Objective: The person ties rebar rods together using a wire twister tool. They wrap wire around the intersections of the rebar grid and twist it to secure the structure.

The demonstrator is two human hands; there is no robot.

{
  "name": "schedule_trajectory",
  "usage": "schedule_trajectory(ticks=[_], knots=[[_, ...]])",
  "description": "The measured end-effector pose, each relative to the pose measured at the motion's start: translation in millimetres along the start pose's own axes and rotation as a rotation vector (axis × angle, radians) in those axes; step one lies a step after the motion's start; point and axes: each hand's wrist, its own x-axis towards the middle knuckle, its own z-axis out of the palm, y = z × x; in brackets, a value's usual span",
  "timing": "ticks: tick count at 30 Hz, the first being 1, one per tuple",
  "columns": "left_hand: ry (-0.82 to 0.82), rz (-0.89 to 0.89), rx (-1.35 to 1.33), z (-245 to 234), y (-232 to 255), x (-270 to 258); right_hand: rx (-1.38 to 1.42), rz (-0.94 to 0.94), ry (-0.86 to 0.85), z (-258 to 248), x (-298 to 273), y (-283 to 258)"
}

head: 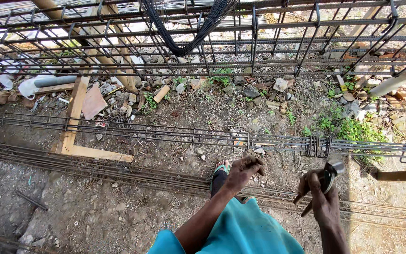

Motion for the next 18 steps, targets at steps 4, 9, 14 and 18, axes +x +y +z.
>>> schedule_trajectory(ticks=[4, 9, 14, 18], knots=[[-0.008, 0.049, -0.019, 28, 22, -13, -0.325, 0.184, -0.017, -12, 15, 35], [0.075, 0.168, 0.008, 41, -5, -14, -0.306, 0.222, -0.275, 13, 8, 32], [0.188, 0.25, 0.079, 43, -11, -14, -0.487, 0.222, -0.104, 41, 3, 17], [0.195, 0.2, 0.119, 38, -13, -13, -0.297, 0.092, -0.079, 51, -2, 0]])
